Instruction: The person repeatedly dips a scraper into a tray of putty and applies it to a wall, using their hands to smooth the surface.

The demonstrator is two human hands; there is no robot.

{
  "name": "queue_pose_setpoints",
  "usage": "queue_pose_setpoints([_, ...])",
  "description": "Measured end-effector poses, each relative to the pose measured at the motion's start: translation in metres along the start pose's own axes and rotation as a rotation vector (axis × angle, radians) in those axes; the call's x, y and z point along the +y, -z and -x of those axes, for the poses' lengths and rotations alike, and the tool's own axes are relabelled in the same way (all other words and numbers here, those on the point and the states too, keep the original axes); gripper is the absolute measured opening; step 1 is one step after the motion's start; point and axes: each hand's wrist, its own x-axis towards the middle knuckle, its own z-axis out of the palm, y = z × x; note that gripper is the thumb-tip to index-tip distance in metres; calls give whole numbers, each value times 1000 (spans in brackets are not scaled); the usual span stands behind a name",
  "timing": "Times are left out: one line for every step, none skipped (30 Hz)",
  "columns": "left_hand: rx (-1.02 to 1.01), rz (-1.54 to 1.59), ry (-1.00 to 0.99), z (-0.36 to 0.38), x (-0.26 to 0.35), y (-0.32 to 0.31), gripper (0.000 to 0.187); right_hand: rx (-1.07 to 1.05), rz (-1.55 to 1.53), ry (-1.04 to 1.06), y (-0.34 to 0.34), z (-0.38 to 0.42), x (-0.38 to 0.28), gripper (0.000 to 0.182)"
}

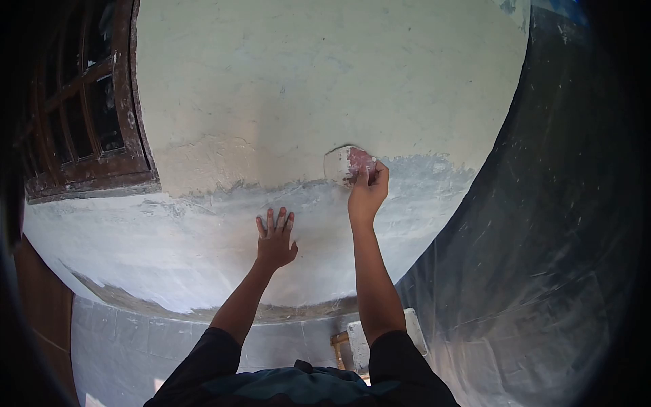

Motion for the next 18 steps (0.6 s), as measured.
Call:
queue_pose_setpoints([3,2,2,0,0,-1,83,12,31,28,10,-5,5,16])
queue_pose_setpoints([10,0,3,1,0,-1,83,-22,9,52,11,-5,5,18])
queue_pose_setpoints([17,-2,4,0,0,-1,83,-55,-12,76,13,-5,6,19])
queue_pose_setpoints([17,-1,1,-1,0,-2,83,-116,50,108,11,-2,12,19])
queue_pose_setpoints([22,-1,1,-1,0,-2,83,-176,112,137,8,2,20,20])
queue_pose_setpoints([26,-1,2,0,1,-2,82,-188,155,201,3,3,27,20])
queue_pose_setpoints([22,-2,2,0,1,-2,82,-188,155,197,5,0,28,20])
queue_pose_setpoints([29,-12,-4,1,1,-2,82,-116,139,150,8,-5,28,20])
queue_pose_setpoints([39,-22,-7,1,0,-2,82,-46,122,105,11,-10,28,19])
queue_pose_setpoints([41,-23,-3,1,-1,-2,82,-27,31,51,14,-12,13,19])
queue_pose_setpoints([43,-33,-1,1,0,-3,82,-8,-37,8,17,-14,8,18])
queue_pose_setpoints([46,-42,0,0,1,-2,82,-43,-32,44,17,-13,5,19])
queue_pose_setpoints([46,-37,1,-1,2,-2,82,-76,-24,79,17,-12,4,19])
queue_pose_setpoints([20,-25,10,-1,2,-2,82,-135,66,139,15,-12,13,20])
queue_pose_setpoints([-10,-15,19,-1,2,-1,82,-193,156,196,11,-10,18,20])
queue_pose_setpoints([-16,-15,17,0,3,-1,82,-181,229,266,7,-10,19,21])
queue_pose_setpoints([-10,-16,14,0,2,0,81,-179,229,262,9,-12,18,21])
queue_pose_setpoints([-2,-17,12,0,1,0,81,-111,145,161,11,-16,14,19])
